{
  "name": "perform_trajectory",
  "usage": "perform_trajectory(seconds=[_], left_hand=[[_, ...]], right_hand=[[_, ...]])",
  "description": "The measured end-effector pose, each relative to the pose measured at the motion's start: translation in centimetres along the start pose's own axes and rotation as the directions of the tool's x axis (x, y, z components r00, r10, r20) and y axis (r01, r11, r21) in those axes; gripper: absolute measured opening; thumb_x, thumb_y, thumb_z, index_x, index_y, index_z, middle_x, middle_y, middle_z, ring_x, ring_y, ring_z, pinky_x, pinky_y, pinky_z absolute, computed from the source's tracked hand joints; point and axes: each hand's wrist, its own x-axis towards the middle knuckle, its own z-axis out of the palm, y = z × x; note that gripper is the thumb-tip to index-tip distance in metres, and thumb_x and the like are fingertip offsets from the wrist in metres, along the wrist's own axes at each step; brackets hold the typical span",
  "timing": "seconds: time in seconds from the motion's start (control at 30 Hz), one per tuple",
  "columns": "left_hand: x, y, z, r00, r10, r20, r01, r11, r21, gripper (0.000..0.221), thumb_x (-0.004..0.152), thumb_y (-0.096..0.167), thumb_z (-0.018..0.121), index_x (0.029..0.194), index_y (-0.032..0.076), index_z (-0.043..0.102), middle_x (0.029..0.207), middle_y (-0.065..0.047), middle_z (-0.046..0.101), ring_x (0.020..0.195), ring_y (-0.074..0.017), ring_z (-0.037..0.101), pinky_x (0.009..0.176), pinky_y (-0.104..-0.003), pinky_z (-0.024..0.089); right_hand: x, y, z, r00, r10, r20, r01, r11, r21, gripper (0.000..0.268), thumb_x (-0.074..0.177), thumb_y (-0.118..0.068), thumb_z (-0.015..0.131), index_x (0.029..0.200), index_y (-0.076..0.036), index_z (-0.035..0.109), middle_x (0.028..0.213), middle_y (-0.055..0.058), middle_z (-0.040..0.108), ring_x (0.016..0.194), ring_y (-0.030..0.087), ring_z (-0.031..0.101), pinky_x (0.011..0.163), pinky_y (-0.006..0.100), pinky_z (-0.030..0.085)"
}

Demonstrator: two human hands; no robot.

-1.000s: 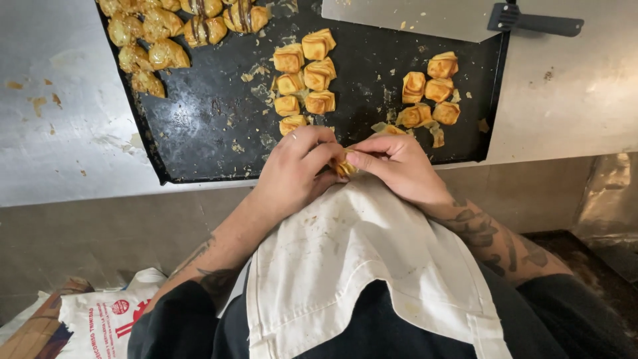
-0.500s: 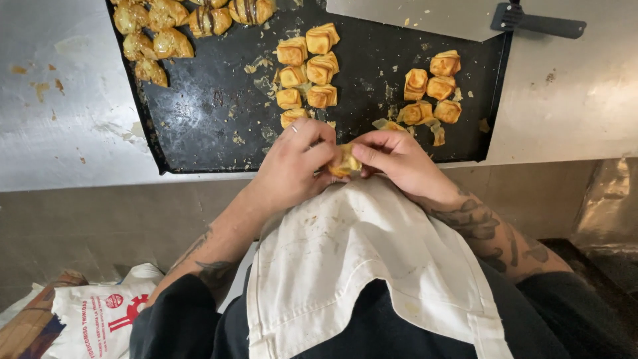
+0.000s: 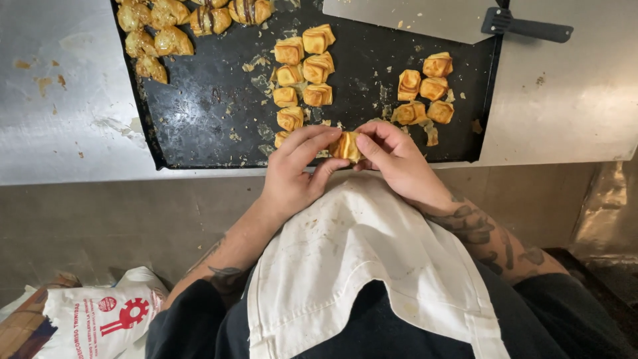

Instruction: Manually folding and shaping small pieces of dough into a specific pastry shape and arranging them on a baking tray.

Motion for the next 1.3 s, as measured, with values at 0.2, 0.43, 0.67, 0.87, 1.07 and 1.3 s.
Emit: perform_trajectory(seconds=[0.2,0.43,0.67,0.87,1.07,1.3], left_hand=[[-0.9,-0.4,0.5,0.999,0.044,0.012,-0.044,0.999,-0.006,0.039,0.109,0.018,0.088,0.145,0.004,0.082,0.135,-0.019,0.083,0.122,-0.0426,0.085,0.102,-0.051,0.071],[-2.5,-0.5,0.1,0.991,-0.061,0.122,0.069,0.996,-0.063,0.045,0.121,0.011,0.065,0.163,-0.005,0.064,0.145,-0.031,0.073,0.133,-0.0543,0.075,0.111,-0.065,0.064],[-5.3,-7.6,0.6,0.984,-0.08,0.157,0.043,0.973,0.229,0.052,0.108,0.024,0.087,0.153,0.002,0.073,0.138,-0.022,0.076,0.128,-0.0501,0.075,0.11,-0.062,0.061],[-3.4,-12.5,1.3,0.979,0.122,0.162,-0.197,0.754,0.626,0.064,0.108,0.041,0.09,0.159,0.008,0.073,0.141,-0.018,0.071,0.13,-0.0456,0.067,0.111,-0.06,0.053],[-2.9,-11.3,8.8,0.915,0.209,0.345,-0.372,0.767,0.523,0.05,0.105,0.038,0.089,0.147,0.014,0.079,0.141,-0.01,0.077,0.132,-0.0361,0.073,0.111,-0.053,0.056],[-1.3,-11.1,13.5,0.845,0.114,0.523,-0.379,0.816,0.435,0.053,0.097,0.032,0.089,0.145,0.012,0.075,0.134,-0.01,0.066,0.117,-0.0376,0.068,0.094,-0.049,0.055]], right_hand=[[-0.1,0.4,-0.7,0.999,-0.011,0.039,0.013,0.998,-0.058,0.031,0.123,-0.023,0.068,0.14,0.002,0.072,0.114,0.011,0.064,0.106,0.018,0.071,0.095,0.042,0.074],[0.3,1.9,-2.0,0.985,0.045,0.166,0.002,0.962,-0.274,0.033,0.124,-0.027,0.063,0.141,0.0,0.073,0.11,0.015,0.069,0.099,0.025,0.077,0.09,0.046,0.074],[3.2,6.4,-3.2,0.984,0.042,0.175,0.057,0.849,-0.525,0.03,0.118,-0.027,0.071,0.139,-0.006,0.075,0.104,0.015,0.08,0.089,0.026,0.082,0.08,0.04,0.068],[-1.7,6.0,-7.5,0.997,0.073,-0.019,-0.072,0.846,-0.528,0.036,0.115,-0.025,0.077,0.142,-0.001,0.078,0.112,0.022,0.083,0.094,0.028,0.082,0.087,0.045,0.068],[-7.6,8.7,-12.8,0.964,0.05,-0.262,-0.156,0.903,-0.401,0.027,0.117,-0.015,0.074,0.142,-0.006,0.08,0.109,0.014,0.083,0.091,0.023,0.082,0.082,0.036,0.066],[-8.7,9.5,-14.1,0.952,-0.1,-0.288,0.016,0.959,-0.282,0.026,0.117,-0.008,0.074,0.141,0.0,0.08,0.107,0.019,0.083,0.09,0.023,0.078,0.081,0.037,0.065]])
